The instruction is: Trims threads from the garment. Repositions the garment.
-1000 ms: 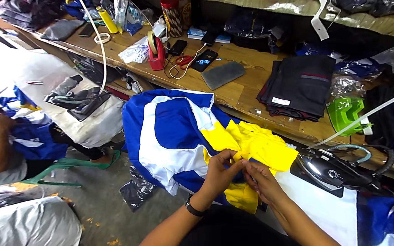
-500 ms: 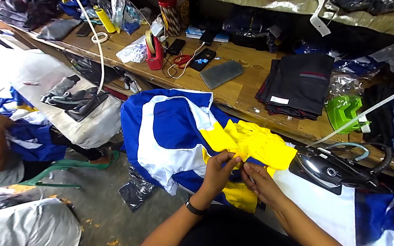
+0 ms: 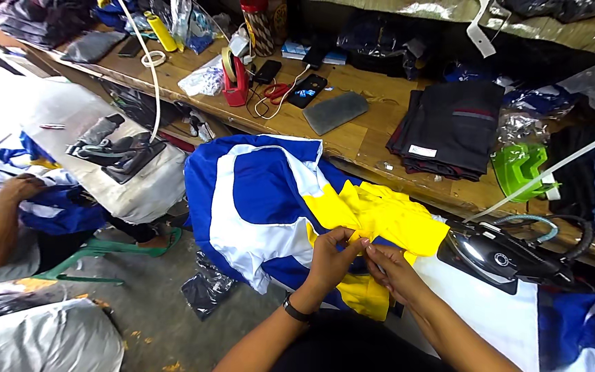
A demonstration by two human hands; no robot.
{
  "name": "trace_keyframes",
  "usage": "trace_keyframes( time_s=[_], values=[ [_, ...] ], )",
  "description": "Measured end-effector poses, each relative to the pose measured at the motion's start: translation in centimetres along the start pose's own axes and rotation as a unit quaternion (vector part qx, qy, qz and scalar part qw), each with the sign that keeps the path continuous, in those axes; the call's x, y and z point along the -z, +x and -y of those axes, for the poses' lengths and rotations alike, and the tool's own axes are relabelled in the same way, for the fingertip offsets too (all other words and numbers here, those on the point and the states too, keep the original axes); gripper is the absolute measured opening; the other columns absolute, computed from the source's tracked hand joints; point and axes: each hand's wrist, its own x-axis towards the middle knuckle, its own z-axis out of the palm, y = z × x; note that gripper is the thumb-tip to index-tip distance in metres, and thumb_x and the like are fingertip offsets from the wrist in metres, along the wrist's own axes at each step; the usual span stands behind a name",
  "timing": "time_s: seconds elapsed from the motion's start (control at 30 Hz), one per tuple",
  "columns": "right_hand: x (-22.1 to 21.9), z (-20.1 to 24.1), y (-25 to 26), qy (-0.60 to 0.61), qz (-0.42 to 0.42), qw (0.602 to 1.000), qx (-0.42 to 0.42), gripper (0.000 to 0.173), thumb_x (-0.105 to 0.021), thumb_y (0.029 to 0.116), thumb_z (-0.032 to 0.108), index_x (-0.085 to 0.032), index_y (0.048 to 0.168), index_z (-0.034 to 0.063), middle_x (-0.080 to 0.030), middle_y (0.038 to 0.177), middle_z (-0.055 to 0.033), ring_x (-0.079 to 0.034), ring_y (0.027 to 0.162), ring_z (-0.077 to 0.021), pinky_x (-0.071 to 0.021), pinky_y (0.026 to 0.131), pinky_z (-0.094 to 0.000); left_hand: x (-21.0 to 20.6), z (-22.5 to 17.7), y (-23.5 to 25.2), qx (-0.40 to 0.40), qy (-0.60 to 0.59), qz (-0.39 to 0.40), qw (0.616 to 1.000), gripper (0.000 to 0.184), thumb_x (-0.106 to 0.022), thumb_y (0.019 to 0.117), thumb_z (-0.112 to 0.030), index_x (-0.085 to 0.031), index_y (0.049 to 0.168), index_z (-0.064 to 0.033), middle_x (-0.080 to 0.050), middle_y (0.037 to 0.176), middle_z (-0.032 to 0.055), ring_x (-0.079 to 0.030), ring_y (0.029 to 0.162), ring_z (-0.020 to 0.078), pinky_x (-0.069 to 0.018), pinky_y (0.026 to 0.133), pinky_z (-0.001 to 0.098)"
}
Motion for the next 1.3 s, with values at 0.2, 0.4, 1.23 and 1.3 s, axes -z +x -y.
trace_keyframes(
  time_s=[0.2, 0.4, 1.23, 1.3],
  values=[
    [-0.1, -1.9, 0.8, 0.028, -0.035, 0.998, -0.048, 0.046, -0.04, 0.1098, 0.028, -0.053, 0.067, 0.0165, -0.038, 0.051, 0.0107, -0.032, 0.039, 0.0024, -0.0266, 0.038, -0.0139, 0.2, 2.1, 0.3, 0.051, -0.023, -0.018, 0.998, 0.008, -0.067, 0.0957, -0.005, -0.072, 0.092, 0.0004, -0.072, 0.081, 0.0004, -0.067, 0.076, 0.0031, -0.0572, 0.075, 0.022],
    [2.3, 0.6, 0.1, -0.032, 0.051, 0.99, -0.124, 0.042, -0.036, 0.11, 0.036, -0.057, 0.078, 0.0179, -0.042, 0.055, 0.0116, -0.035, 0.041, 0.0026, -0.0298, 0.04, -0.0133, 1.7, 1.4, 0.4, 0.061, -0.001, 0.004, 0.998, 0.018, -0.057, 0.1021, -0.006, -0.073, 0.104, 0.0019, -0.073, 0.091, 0.0011, -0.067, 0.084, 0.002, -0.0558, 0.081, 0.0231],
    [4.6, -0.6, -2.6, -0.31, -0.262, 0.908, 0.102, 0.018, -0.064, 0.0994, 0.023, -0.067, 0.097, 0.0052, -0.057, 0.071, 0.0038, -0.048, 0.059, -0.0005, -0.0423, 0.057, -0.0207, -1.1, -2.4, 4.8, 0.055, 0.045, 0.06, 0.996, 0.012, -0.057, 0.1033, -0.011, -0.065, 0.109, -0.0026, -0.067, 0.088, -0.0015, -0.063, 0.076, 0.0028, -0.0545, 0.075, 0.0241],
    [4.9, -3.6, -4.4, -0.318, -0.278, 0.905, 0.041, 0.029, -0.068, 0.0957, 0.029, -0.071, 0.106, 0.0026, -0.056, 0.07, 0.0035, -0.047, 0.058, -0.002, -0.0429, 0.057, -0.0228, -2.2, -3.0, 5.8, 0.05, 0.041, 0.085, 0.994, 0.03, -0.056, 0.1039, -0.008, -0.057, 0.132, 0.0028, -0.069, 0.115, 0.0087, -0.068, 0.097, 0.0094, -0.0561, 0.088, 0.0292]
  ],
)
